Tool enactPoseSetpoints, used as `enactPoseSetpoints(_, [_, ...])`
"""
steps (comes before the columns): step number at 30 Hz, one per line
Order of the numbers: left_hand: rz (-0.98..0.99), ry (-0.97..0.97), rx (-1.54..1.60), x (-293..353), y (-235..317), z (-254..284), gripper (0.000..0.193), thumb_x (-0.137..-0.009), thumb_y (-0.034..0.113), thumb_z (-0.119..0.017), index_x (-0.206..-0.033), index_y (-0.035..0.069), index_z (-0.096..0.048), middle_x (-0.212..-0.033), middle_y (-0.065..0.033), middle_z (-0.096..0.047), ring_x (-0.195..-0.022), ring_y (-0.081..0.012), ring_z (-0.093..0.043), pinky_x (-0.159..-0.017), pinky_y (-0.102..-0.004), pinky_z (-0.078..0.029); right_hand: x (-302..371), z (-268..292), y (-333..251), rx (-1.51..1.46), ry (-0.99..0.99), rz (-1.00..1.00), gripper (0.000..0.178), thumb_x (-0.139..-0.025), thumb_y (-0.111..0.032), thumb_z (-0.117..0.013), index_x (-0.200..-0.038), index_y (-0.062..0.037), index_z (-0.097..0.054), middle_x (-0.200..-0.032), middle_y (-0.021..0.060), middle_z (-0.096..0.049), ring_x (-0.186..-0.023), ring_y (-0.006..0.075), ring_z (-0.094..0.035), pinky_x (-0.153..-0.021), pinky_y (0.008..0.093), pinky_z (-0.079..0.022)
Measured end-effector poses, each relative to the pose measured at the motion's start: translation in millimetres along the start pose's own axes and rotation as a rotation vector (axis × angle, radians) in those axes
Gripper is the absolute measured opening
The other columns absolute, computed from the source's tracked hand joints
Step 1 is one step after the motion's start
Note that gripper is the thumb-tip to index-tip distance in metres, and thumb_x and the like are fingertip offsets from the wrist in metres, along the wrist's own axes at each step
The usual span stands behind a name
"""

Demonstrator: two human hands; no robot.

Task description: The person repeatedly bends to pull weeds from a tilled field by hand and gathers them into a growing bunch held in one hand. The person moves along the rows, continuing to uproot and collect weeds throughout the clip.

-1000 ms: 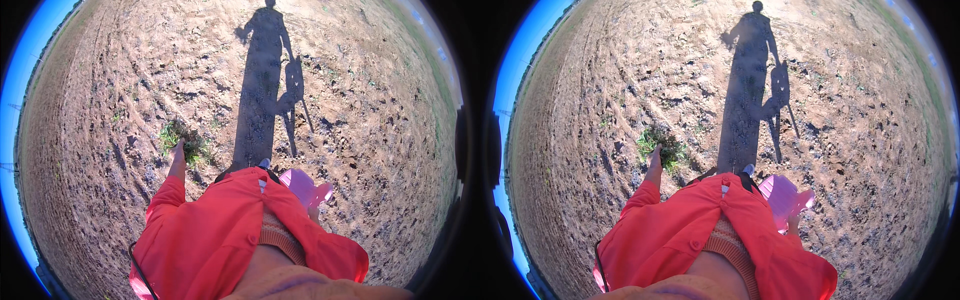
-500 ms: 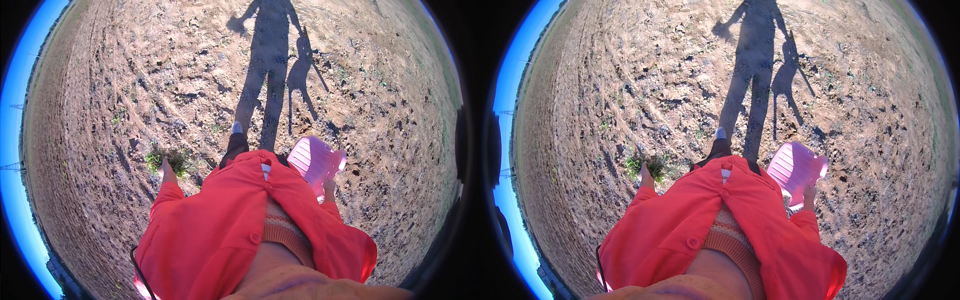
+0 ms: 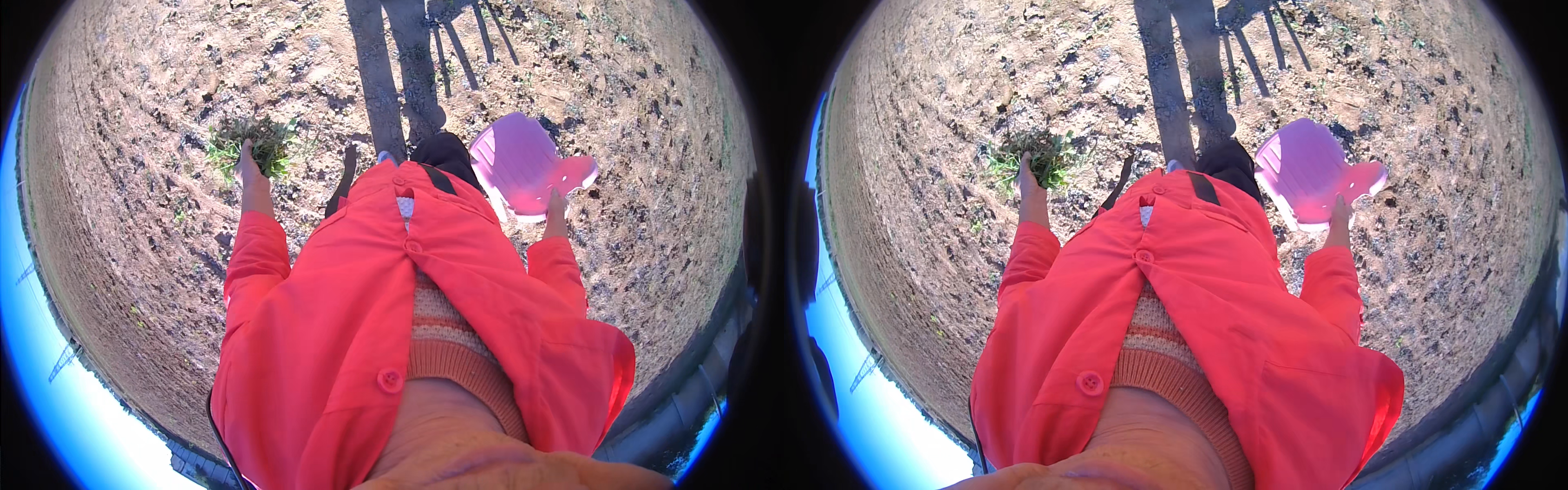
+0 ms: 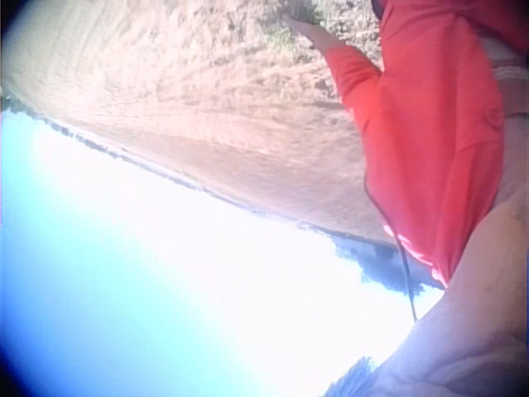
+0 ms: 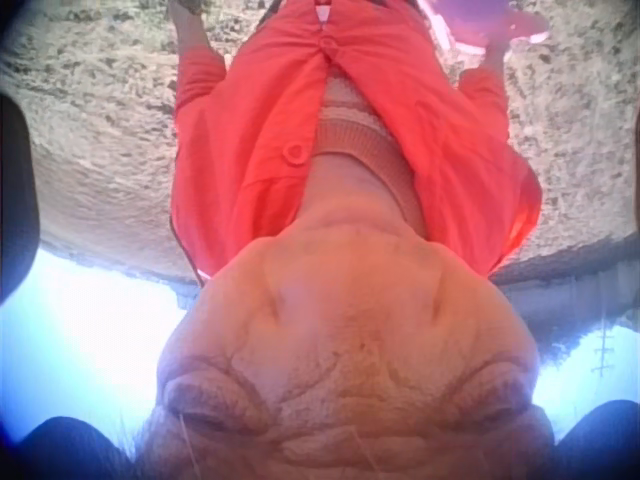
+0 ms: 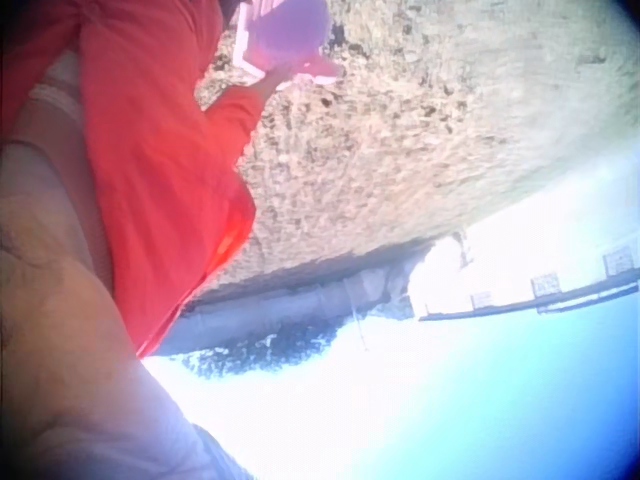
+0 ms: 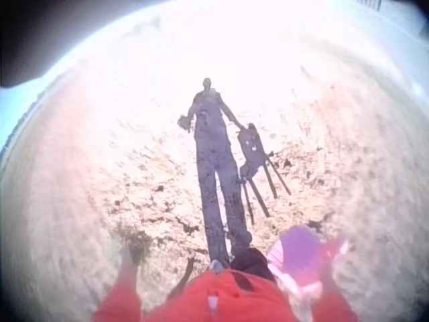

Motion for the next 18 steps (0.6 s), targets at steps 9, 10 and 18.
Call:
enactPoseSetpoints(9, [0.082, -0.12, -0.085, -14, 15, -172, 0.027, -0.072, 0.021, -0.068, -0.09, 0.003, -0.058, -0.079, -0.0044, -0.062, -0.064, -0.0167, -0.06, -0.056, -0.0295, -0.051, -40, -76, -98, -0.442, -0.074, -0.378, 0.029, -0.088, -0.03, -0.044, -0.097, -0.0028, -0.05, -0.055, 0.0033, -0.049, -0.029, 0.0103, -0.035, -0.026, 0.0246, -0.02])
enactPoseSetpoints(10, [0.1, -0.105, -0.112, -27, 9, -177, 0.027, -0.072, 0.021, -0.068, -0.09, 0.003, -0.058, -0.079, -0.0042, -0.062, -0.064, -0.0166, -0.06, -0.056, -0.0294, -0.05, -51, -86, -99, -0.481, -0.093, -0.379, 0.028, -0.087, -0.03, -0.047, -0.095, -0.003, -0.051, -0.055, 0.0022, -0.048, -0.03, 0.0094, -0.034, -0.027, 0.0243, -0.02])
enactPoseSetpoints(18, [0.268, -0.04, -0.314, -53, -48, -285, 0.041, -0.067, 0.021, -0.074, -0.095, -0.002, -0.055, -0.084, -0.008, -0.06, -0.066, -0.0216, -0.059, -0.061, -0.0364, -0.051, -137, -156, -90, -0.652, -0.181, -0.592, 0.024, -0.085, -0.036, -0.052, -0.082, -0.0126, -0.052, -0.059, 0.0, -0.051, -0.041, 0.0096, -0.042, -0.032, 0.0238, -0.028])
Point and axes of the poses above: each hand's wrist, its own x-axis away from the middle knuckle, its own z-axis out of the back of the hand, y = z × x, the point moved 2 cm from there along -x, towards the middle knuckle
